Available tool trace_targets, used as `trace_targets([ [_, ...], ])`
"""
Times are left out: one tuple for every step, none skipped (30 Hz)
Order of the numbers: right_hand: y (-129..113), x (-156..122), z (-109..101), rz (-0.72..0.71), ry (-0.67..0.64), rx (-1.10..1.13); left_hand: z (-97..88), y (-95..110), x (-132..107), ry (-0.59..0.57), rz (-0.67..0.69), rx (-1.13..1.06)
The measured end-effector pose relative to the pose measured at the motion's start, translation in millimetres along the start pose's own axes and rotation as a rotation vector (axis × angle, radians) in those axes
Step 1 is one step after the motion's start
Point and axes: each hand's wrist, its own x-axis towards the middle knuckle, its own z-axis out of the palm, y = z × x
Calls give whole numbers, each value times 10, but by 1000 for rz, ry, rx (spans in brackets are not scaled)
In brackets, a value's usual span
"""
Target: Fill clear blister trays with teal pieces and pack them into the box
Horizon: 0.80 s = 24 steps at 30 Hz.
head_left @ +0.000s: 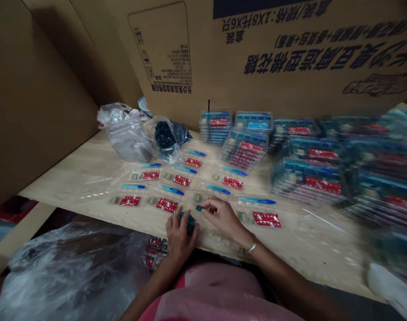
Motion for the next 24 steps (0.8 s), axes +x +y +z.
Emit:
trace_targets([
  [33, -8, -31, 40, -8, 110, -13, -2, -3, -5, 5, 1],
  [61, -14, -51, 81, -26, 215, -30, -6, -4, -6, 18, -15],
  [80, -20, -61, 118, -44, 305, -50, -10, 0, 5, 28, -45],
  [89, -25, -59, 142, -55, 367, -74, -11, 11, 28, 27, -88],
  [84, -33, -47, 151, -59, 397, -102, -5, 30, 58, 13, -147],
  [68, -42, -27, 144, -58, 403, -134, 8, 58, 82, -14, -223],
  [41, -54, -3, 123, -60, 393, -168, 29, 93, 89, -47, -316],
  [6, -67, 23, 95, -64, 379, -204, 55, 135, 74, -87, -420],
  [-33, -80, 44, 67, -73, 369, -238, 84, 179, 41, -138, -530],
  [-72, -94, 59, 43, -89, 367, -269, 112, 223, 4, -208, -644],
  [-109, -106, 66, 27, -102, 372, -294, 137, 264, -25, -302, -760],
  [-142, -116, 64, 19, -107, 375, -315, 155, 300, -47, -420, -878],
  [-171, -126, 55, 18, -102, 371, -331, 167, 328, -62, -551, -997],
  [-196, -135, 43, 19, -97, 361, -342, 174, 348, -77, -677, -1111],
  [-218, -143, 32, 17, -96, 345, -351, 176, 361, -98, -781, -1213],
  [-236, -151, 25, 9, -93, 323, -357, 177, 369, -124, -855, -1291],
  [-252, -157, 24, -6, -88, 295, -362, 178, 373, -148, -899, -1342],
  [-265, -161, 30, -30, -82, 263, -366, 181, 375, -158, -923, -1367],
  [-275, -162, 42, -58, -72, 229, -369, 184, 376, -154, -936, -1370],
  [-281, -161, 57, -85, -57, 193, -372, 188, 376, -149, -946, -1364],
  [-284, -156, 72, -110, -41, 158, -373, 191, 376, -147, -958, -1355],
  [-285, -151, 86, -129, -32, 128, -373, 192, 376, -154, -975, -1352],
  [-284, -145, 97, -142, -32, 105, -373, 191, 377, -166, -996, -1355],
  [-282, -140, 105, -148, -38, 89, -372, 188, 379, -181, -1018, -1367],
])
